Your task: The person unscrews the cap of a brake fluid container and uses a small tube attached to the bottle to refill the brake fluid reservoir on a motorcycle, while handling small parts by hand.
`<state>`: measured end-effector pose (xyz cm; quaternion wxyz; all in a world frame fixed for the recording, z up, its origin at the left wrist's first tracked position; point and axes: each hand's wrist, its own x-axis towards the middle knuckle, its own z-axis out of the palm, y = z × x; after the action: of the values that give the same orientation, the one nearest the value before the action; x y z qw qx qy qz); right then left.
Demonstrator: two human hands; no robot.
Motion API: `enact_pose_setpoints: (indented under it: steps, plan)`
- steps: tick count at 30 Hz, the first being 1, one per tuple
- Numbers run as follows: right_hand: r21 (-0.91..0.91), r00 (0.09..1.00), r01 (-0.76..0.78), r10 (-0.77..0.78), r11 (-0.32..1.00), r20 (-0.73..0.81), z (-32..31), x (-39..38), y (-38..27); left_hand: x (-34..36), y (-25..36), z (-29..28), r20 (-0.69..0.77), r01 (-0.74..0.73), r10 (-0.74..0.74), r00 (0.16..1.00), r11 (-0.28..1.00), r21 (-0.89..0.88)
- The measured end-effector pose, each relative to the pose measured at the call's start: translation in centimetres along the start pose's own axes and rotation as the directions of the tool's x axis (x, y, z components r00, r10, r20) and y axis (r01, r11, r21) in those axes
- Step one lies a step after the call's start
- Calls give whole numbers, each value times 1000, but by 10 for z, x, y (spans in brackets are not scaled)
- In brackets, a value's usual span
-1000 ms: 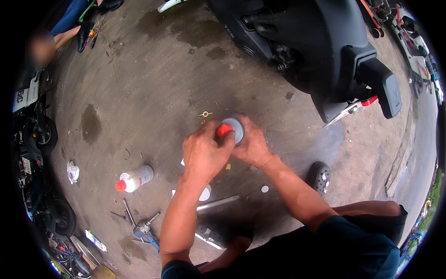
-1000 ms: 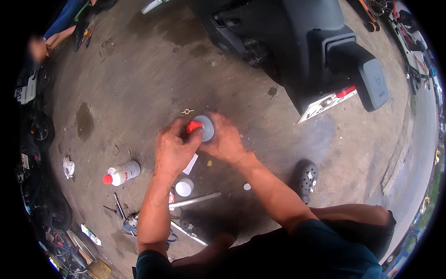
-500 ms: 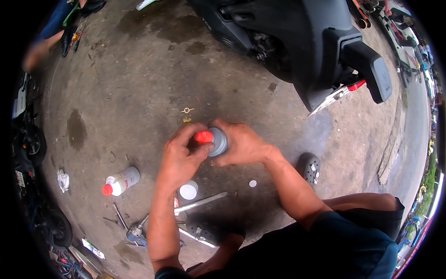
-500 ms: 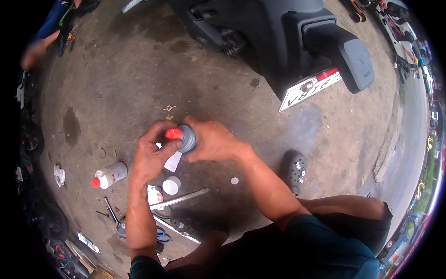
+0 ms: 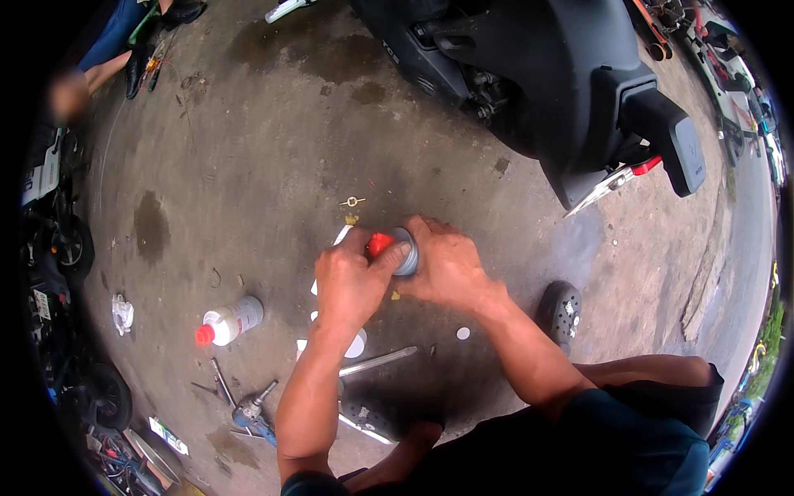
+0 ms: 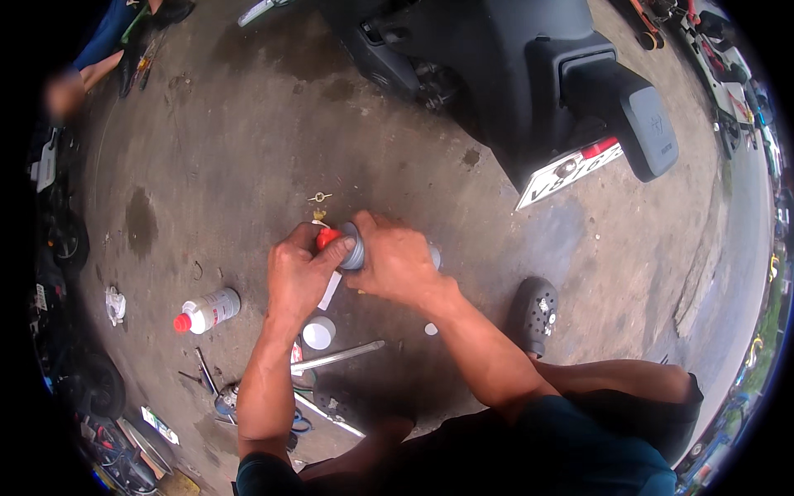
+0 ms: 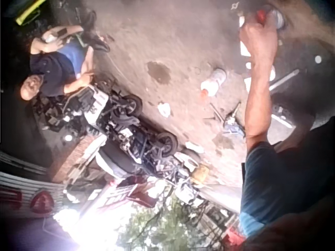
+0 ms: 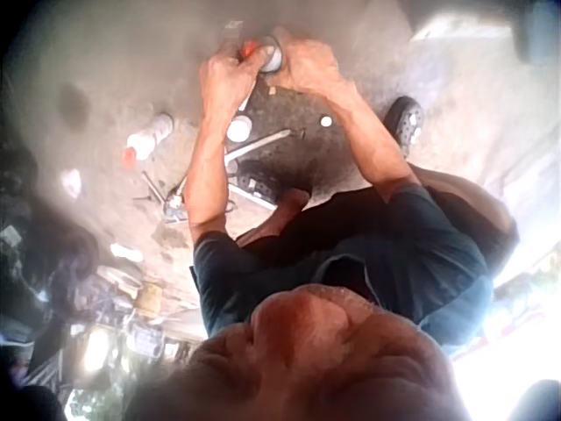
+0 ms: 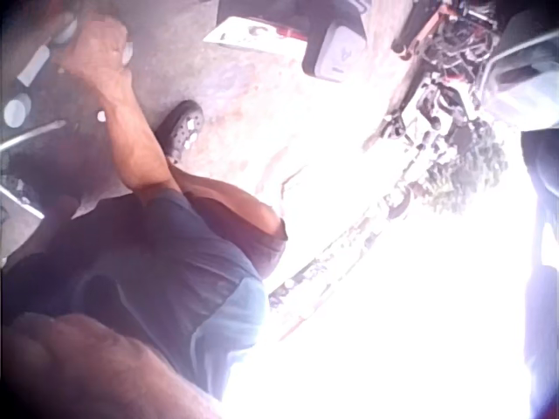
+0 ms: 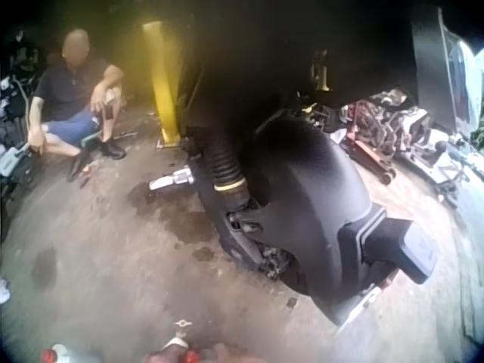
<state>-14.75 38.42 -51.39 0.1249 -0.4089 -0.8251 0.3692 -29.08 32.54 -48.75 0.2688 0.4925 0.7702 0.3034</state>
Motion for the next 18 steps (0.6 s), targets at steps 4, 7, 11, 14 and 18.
enact_pose_setpoints:
  steps: [4,7,11,14,18]
  plan:
    - [-118,975,82,-104,990,-195,13,-2,3,4,-4,3,3,122,-122,992,991,57]
    - [-84,986,53,-66,995,-152,15,-3,7,5,-8,3,48,138,-145,988,983,121]
    - [180,994,40,-58,983,98,-12,3,13,0,-12,-12,265,53,17,964,966,-255]
    - [420,938,13,-157,907,310,-20,4,19,0,-18,-25,365,-50,204,908,919,-391]
    - [402,950,-33,-97,915,298,-22,5,13,1,-4,-22,292,40,25,956,975,-216]
